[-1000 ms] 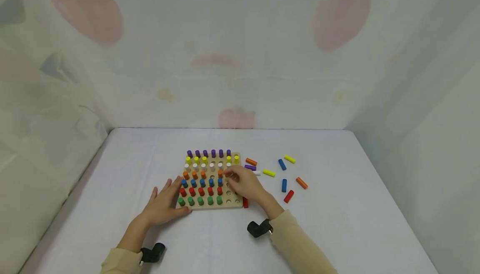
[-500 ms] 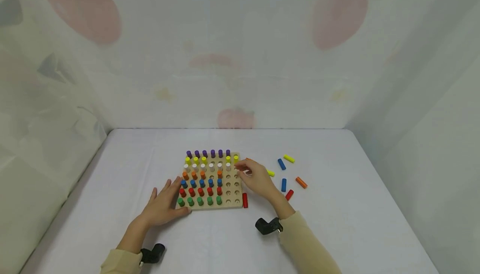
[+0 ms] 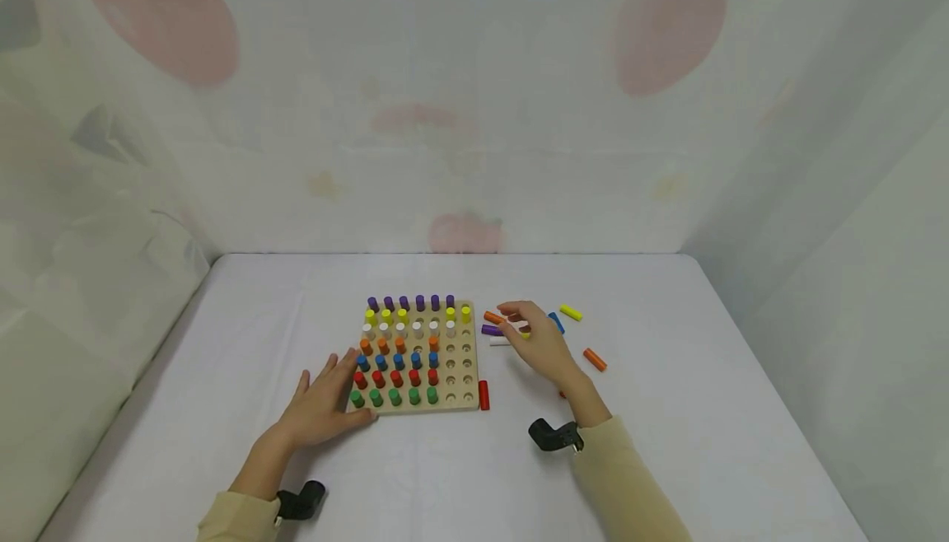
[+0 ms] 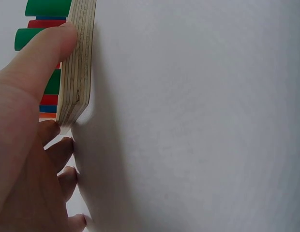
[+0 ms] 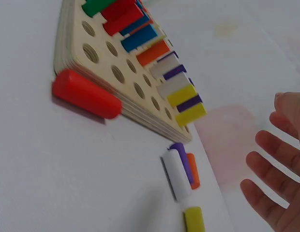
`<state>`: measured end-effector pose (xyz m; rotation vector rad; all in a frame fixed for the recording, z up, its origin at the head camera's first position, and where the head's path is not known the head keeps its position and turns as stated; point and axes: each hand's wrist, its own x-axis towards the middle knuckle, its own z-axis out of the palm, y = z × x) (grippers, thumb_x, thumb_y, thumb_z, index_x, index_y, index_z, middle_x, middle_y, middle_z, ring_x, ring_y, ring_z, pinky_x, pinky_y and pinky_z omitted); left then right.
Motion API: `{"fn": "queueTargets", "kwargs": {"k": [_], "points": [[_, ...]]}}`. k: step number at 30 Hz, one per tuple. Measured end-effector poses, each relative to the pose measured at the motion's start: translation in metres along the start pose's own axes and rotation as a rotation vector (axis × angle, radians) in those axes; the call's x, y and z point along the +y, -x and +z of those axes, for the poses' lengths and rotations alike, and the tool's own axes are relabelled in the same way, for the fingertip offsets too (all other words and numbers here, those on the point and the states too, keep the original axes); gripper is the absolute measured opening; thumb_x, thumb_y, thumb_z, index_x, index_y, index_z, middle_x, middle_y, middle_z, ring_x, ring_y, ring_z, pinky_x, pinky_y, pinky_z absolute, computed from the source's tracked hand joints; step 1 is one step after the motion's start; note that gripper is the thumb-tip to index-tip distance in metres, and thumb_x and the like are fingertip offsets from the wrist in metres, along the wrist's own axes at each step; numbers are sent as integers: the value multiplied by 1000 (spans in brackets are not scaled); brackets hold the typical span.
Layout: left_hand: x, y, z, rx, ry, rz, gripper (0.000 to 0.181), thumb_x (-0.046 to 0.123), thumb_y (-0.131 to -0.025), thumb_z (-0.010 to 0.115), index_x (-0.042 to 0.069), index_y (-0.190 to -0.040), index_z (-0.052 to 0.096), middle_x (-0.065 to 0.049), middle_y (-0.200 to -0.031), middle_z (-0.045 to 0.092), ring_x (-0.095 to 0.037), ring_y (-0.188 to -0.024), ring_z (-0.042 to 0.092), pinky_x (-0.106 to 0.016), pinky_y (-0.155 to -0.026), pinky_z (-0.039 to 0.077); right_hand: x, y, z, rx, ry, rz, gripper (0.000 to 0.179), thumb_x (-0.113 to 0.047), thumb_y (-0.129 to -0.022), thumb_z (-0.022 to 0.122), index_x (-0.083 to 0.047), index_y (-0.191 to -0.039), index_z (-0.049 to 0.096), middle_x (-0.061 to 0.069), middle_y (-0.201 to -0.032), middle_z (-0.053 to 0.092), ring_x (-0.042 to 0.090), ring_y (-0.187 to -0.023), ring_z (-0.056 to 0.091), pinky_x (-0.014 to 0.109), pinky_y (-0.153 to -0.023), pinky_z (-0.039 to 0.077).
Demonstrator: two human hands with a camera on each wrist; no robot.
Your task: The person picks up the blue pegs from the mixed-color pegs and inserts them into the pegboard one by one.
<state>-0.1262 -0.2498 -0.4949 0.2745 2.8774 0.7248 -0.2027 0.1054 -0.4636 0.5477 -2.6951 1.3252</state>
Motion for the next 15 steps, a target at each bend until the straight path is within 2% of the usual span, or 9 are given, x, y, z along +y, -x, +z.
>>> {"fn": "queueTargets", "kwargs": {"k": [3,8,15], "points": [[-1,0,0,1,-3,1,103,57,-69,70,7,-146,23,-14,-151,23,-41,-139,14,-69,-102,0,6,0,-7,1,33,5,36,-24,-90,59,-15,-125,54,2,-120,57,17,-107,56,35,-85,51],[-1,0,1,5,-3,8,103,57,-69,70,7,-146,23,-15,-151,23,-41,-138,14,-70,-102,1,17,1,-18,58,84,-15,40,-21,-88,62,-14,-126,53,5,-119,58,20,-106,57,36,-83,51],[0,0,0,22,3,17,102,57,-69,70,7,-146,24,-15,-150,25,-42,-137,16,-71,-101,2,32,2,-30,145,144,40,42,-23,-85,65,-10,-124,56,9,-114,61,27,-103,60,45,-84,50]]}}
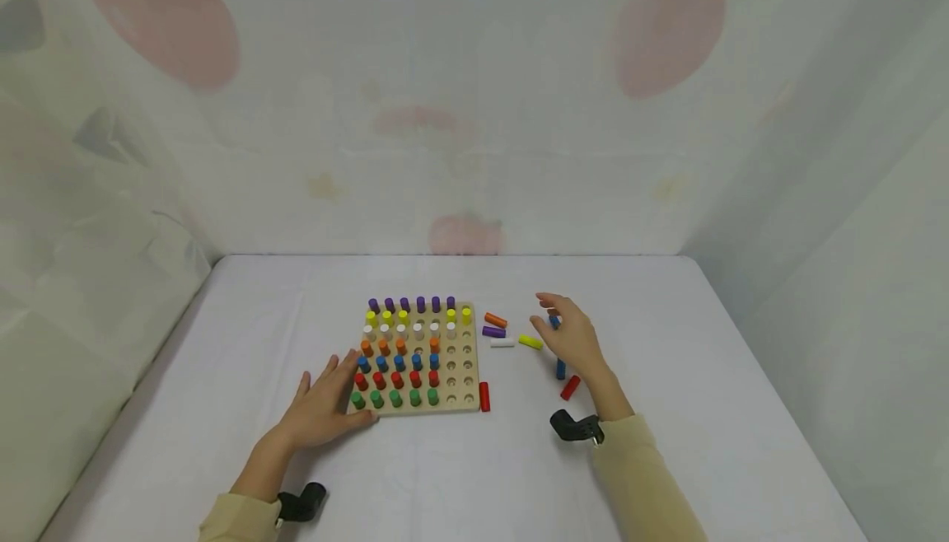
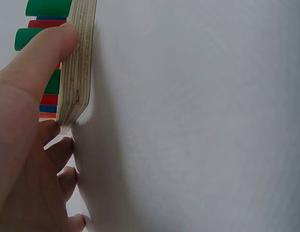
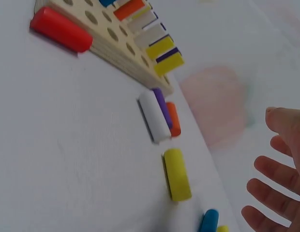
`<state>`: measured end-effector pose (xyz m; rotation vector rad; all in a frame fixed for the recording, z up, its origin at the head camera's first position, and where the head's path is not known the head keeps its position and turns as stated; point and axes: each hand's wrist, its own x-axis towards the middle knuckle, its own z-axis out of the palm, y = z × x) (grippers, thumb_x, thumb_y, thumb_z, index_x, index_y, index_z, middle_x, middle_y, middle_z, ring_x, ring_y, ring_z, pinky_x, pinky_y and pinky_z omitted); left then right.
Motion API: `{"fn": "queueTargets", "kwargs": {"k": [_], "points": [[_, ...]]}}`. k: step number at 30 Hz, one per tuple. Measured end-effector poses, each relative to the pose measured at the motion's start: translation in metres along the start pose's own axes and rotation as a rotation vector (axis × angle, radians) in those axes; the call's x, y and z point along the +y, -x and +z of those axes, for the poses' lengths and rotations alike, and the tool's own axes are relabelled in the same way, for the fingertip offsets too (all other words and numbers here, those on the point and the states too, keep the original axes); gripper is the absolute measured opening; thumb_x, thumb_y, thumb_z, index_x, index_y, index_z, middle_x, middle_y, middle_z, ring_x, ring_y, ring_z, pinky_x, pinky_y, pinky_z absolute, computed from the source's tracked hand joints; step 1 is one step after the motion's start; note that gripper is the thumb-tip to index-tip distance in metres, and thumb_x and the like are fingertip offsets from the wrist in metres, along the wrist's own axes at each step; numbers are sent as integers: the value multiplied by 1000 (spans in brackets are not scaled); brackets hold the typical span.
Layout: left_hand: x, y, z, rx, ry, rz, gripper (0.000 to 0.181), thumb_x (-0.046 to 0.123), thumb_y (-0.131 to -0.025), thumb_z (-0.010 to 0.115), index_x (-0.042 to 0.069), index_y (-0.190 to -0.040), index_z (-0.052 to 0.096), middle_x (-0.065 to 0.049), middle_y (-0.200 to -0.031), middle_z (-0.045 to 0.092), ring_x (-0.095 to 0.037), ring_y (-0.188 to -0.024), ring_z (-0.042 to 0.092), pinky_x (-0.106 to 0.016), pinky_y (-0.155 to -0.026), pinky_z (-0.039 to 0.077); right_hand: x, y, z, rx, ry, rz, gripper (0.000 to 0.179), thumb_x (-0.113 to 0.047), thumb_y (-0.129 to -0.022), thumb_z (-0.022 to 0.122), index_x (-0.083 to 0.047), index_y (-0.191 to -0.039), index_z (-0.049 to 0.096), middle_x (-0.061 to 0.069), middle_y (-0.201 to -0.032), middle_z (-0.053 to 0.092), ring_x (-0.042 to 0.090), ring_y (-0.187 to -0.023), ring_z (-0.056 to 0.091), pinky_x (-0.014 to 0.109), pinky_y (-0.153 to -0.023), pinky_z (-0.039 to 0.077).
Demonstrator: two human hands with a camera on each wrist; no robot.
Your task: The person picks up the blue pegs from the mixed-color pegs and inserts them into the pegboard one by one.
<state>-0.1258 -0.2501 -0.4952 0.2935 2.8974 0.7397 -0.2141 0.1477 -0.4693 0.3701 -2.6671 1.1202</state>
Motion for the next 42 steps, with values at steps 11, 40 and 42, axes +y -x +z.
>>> {"fn": "queueTargets", "kwargs": {"k": [11,40,42], "points": [[0,0,-1,0,-9,1,102,57,-69,70,7,-145,25,-16,-150,25,-42,-137,16,-71,-101,2,22,-2,-5,-58,116,197,46,-29,-85,64,-10,-126,53,13,-113,62,29,-105,58,46,-86,48],[-1,0,1,-10,-1,-10,102,57,-69,70,8,-146,23,-14,-151,24,-42,-138,14,-69,-102,1,32,-9,-4,-171,232,288,36,-27,-84,64,-4,-111,61,6,-81,52,19,-71,47,27,-59,37],[-2,0,2,-10,0,-10,103,56,-69,70,8,-146,23,-15,-151,24,-42,-138,15,-70,-102,1,34,-9,-3,-172,242,287,36,-27,-84,64,-4,-111,61,6,-81,52,19,-70,47,27,-58,36]]}}
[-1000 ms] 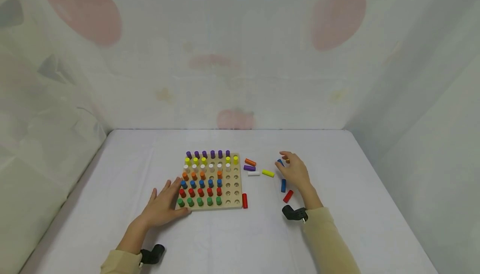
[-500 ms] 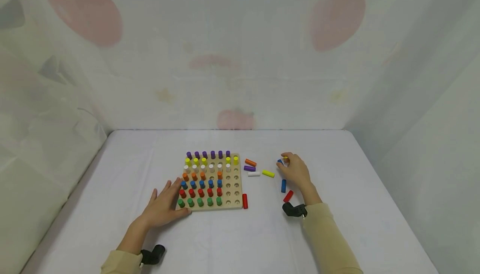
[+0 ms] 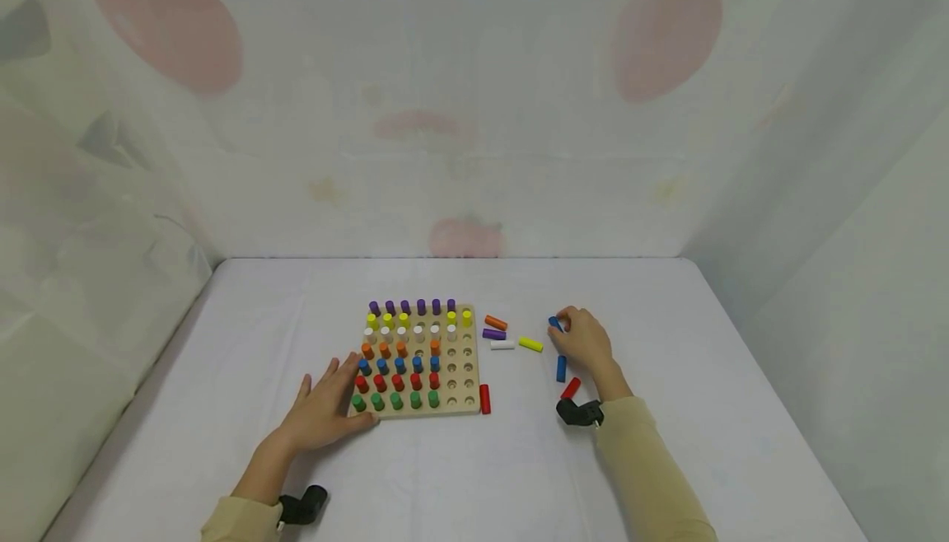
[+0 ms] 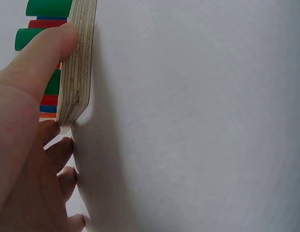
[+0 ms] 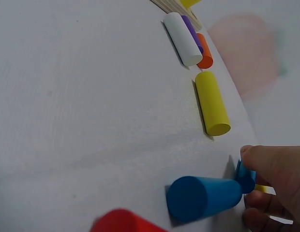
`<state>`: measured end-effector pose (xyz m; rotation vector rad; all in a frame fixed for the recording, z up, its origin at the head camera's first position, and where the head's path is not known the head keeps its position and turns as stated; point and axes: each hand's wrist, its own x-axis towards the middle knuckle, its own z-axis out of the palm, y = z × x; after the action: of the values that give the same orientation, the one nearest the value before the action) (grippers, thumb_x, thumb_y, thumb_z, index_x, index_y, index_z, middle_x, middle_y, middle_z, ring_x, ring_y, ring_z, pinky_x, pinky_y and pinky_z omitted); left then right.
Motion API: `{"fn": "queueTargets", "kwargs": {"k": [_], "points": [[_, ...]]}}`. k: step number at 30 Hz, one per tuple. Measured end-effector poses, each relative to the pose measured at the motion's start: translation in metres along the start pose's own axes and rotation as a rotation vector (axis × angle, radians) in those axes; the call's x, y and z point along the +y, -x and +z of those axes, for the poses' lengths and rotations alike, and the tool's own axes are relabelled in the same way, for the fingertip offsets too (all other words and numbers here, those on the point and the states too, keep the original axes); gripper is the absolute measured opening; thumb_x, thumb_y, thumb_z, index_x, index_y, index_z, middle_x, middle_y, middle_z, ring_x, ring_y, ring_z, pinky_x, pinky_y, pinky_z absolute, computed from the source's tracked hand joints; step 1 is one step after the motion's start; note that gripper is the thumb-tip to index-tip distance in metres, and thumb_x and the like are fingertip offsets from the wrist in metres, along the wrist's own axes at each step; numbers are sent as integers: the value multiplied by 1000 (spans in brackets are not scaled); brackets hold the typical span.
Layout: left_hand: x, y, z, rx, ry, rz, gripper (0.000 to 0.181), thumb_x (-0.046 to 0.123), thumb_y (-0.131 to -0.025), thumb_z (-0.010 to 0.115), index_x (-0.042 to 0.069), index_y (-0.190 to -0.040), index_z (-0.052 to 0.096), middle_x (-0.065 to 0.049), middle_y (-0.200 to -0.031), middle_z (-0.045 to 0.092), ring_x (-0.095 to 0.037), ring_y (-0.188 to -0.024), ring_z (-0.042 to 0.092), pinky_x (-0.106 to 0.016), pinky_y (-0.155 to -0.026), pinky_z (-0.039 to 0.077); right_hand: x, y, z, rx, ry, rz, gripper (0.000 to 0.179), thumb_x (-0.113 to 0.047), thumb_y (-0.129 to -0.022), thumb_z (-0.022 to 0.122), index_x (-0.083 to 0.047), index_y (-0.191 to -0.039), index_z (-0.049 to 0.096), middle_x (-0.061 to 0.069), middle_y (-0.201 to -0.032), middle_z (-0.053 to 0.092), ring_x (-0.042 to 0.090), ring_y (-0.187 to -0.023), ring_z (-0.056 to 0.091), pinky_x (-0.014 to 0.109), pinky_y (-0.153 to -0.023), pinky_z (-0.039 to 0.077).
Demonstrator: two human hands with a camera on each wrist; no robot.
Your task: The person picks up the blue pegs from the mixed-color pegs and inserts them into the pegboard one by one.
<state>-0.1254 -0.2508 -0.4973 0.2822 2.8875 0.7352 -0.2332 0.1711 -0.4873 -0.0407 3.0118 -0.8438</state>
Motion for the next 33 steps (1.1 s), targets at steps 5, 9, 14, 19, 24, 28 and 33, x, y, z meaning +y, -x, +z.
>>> {"fn": "queueTargets", "kwargs": {"k": [5,9,14,19,24,28,33], "points": [[1,0,-2,6,-9,2,102,57,-70,70,7,-146,24,-15,-150,25,-42,-138,15,-70,-102,2,0,-3,4,-6,20,4,36,-27,-84,64,-4,-111,60,7,-83,53,19,-72,48,28,-60,38],[2,0,-2,10,-10,3,101,56,-70,70,7,-146,24,-16,-150,25,-42,-138,16,-70,-102,2,-1,-5,6,-3,26,-1,33,-23,-83,63,-4,-111,60,8,-87,57,20,-74,50,31,-65,43],[2,1,-1,13,3,8,100,55,-70,70,7,-146,25,-15,-150,25,-42,-138,15,-70,-102,2,0,-6,8,24,20,-26,29,-17,-82,64,-3,-108,61,9,-85,56,20,-73,50,32,-65,44],[2,1,-1,23,0,23,101,55,-70,70,6,-145,25,-16,-150,25,-43,-137,17,-71,-101,3,0,-7,9,36,37,-30,27,-15,-82,64,-3,-106,62,9,-84,55,19,-72,50,30,-63,44],[0,0,0,31,-15,34,101,56,-70,69,5,-145,25,-15,-150,26,-43,-137,17,-71,-101,4,0,-6,11,29,39,-25,26,-16,-83,63,-5,-107,63,8,-86,55,19,-73,50,29,-63,44],[0,0,0,30,-11,34,101,56,-70,70,5,-145,25,-15,-150,26,-43,-137,17,-71,-100,4,-1,-6,11,30,39,-28,26,-16,-83,63,-5,-107,63,8,-85,55,19,-73,49,28,-62,43],[0,0,0,23,-14,27,101,56,-70,70,5,-145,25,-15,-150,26,-43,-137,17,-71,-100,4,-4,-6,10,36,36,-39,27,-16,-83,64,-6,-109,62,9,-86,55,19,-73,50,31,-64,45]]}}
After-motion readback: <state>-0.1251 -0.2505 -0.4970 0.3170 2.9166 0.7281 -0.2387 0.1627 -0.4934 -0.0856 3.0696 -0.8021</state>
